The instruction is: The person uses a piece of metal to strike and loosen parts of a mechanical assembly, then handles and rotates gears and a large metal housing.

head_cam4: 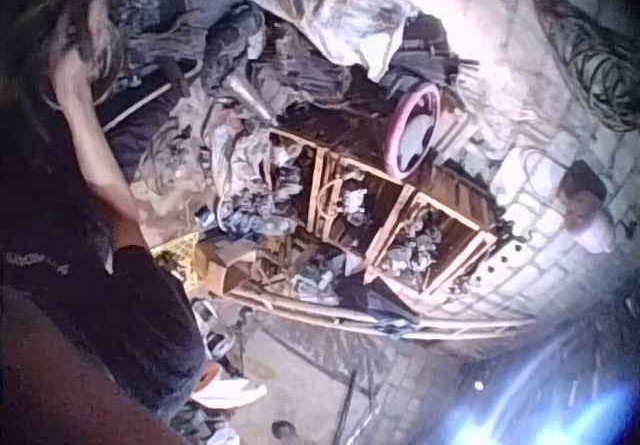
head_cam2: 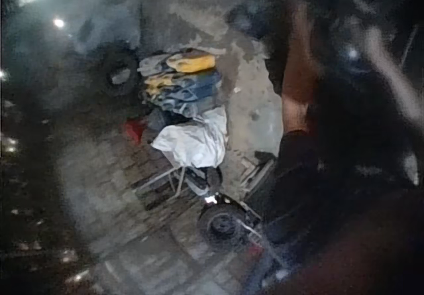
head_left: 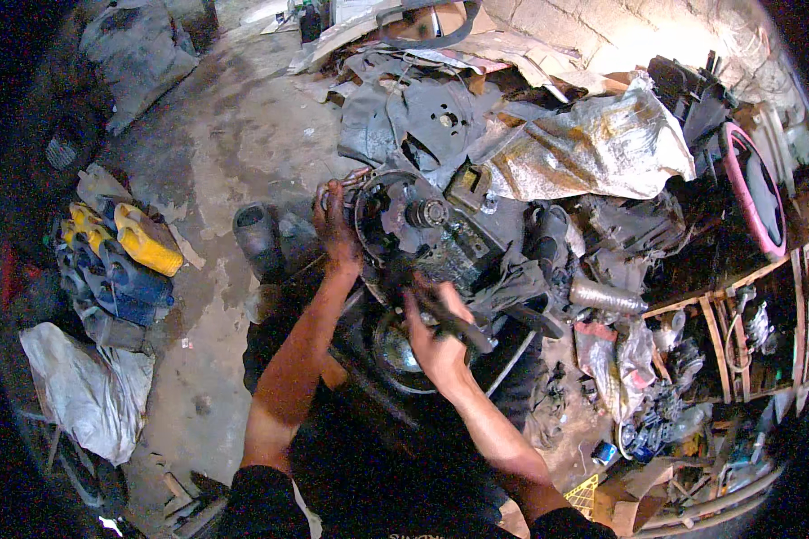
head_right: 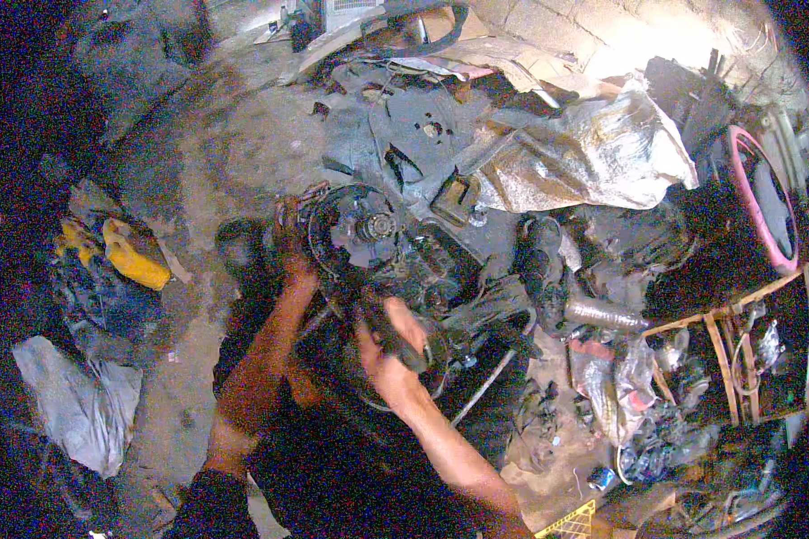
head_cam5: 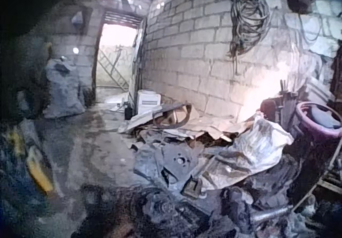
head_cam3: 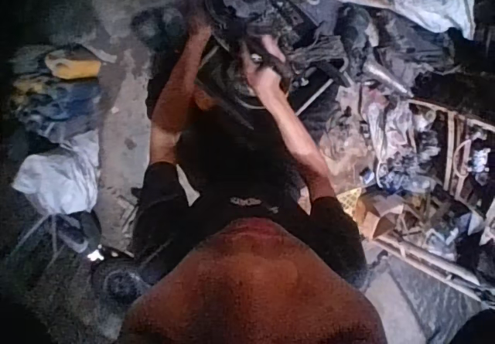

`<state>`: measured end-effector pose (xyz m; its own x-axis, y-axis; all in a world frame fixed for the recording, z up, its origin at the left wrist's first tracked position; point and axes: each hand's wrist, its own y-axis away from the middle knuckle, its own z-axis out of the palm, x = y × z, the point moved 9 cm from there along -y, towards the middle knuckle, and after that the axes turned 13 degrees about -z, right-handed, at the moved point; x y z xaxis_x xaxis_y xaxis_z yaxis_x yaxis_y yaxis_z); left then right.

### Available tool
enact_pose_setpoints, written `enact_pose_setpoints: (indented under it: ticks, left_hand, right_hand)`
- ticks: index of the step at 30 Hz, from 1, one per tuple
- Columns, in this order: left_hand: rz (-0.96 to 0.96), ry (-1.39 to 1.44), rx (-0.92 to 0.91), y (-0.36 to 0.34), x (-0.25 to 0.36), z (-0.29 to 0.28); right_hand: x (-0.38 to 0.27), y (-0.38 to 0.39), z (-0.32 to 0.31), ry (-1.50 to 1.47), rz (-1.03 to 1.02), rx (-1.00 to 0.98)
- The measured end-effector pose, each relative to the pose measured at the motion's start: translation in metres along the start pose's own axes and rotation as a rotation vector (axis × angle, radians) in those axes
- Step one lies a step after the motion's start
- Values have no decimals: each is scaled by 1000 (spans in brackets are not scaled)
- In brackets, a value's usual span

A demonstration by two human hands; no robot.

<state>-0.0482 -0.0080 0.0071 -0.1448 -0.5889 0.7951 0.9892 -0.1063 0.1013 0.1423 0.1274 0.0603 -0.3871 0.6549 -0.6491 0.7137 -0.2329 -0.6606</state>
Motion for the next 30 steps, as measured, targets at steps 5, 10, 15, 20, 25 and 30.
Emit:
enact_pose_setpoints:
  ticks: [5, 10, 15, 20, 25, 30]
  left_hand:
    - [51, 28, 58, 8, 6, -1]
    - [17, 11, 141, 10, 7, -5]
    - [45, -81, 153, 4, 0, -4]
    - [107, -22, -13, 9, 20, 10]
    - [177, -120, 55, 11, 20, 5]
    - [537, -518, 313, 24, 22, -8]
  right_hand:
    - [5, -28, -21, -66, 30, 114]
    - [-17, -20, -11, 129, -308, -74]
    - [33, -21, -28, 147, -340, -107]
    - [34, -54, -18, 170, -412, -562]
    - [23, -47, -11, 162, -398, -759]
    - [30, -57, -17, 185, -510, -692]
